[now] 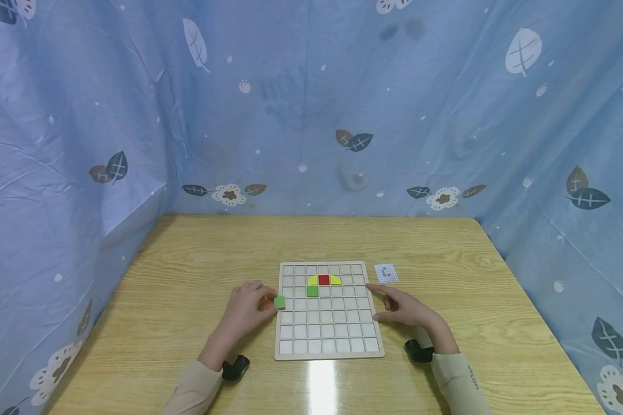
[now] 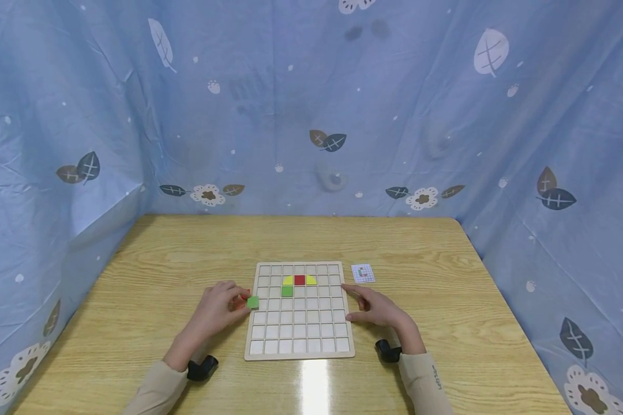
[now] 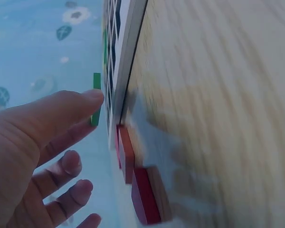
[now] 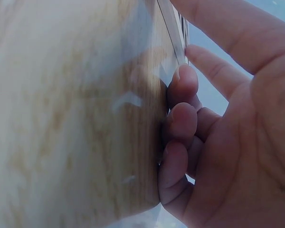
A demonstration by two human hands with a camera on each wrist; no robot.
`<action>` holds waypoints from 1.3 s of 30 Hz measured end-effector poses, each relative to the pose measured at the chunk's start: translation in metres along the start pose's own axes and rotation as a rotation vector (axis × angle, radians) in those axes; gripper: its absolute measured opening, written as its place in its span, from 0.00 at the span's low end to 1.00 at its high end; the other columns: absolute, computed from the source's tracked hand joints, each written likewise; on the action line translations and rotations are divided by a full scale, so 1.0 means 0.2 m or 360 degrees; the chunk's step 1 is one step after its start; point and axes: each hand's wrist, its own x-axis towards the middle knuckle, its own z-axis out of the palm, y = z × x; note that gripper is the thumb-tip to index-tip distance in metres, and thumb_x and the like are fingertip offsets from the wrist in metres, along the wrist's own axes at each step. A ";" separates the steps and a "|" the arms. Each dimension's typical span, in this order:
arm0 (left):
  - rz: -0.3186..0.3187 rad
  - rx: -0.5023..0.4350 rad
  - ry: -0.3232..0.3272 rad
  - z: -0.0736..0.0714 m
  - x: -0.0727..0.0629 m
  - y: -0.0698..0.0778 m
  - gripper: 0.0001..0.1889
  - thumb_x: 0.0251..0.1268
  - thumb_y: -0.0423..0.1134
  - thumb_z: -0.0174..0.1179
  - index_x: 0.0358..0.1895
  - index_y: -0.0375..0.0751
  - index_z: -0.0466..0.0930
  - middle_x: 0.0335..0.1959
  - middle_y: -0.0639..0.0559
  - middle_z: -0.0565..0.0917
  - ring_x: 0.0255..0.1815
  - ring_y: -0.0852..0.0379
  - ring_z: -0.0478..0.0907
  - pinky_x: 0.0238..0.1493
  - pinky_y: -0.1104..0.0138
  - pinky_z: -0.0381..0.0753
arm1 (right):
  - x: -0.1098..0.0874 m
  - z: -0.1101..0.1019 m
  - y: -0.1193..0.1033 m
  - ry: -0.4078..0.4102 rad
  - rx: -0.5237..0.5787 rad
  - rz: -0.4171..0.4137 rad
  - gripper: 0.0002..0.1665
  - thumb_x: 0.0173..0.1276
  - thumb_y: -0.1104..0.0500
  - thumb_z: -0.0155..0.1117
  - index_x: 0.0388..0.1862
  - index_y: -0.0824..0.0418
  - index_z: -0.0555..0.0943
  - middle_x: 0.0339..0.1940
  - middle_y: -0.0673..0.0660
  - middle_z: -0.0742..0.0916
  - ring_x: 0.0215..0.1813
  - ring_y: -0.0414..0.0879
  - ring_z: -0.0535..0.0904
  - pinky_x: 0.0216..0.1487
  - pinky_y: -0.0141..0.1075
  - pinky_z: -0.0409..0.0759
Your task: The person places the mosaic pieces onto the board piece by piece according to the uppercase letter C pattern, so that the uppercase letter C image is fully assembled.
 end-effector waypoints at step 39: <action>0.0062 0.0092 -0.0185 0.14 0.15 0.26 0.11 0.47 0.49 0.69 0.36 0.55 0.85 0.28 0.59 0.72 0.33 0.59 0.66 0.43 0.55 0.67 | -0.02 -0.04 -0.19 -0.0032 0.0050 0.0041 0.39 0.59 0.61 0.67 0.67 0.68 0.63 0.28 0.64 0.74 0.29 0.49 0.65 0.28 0.29 0.62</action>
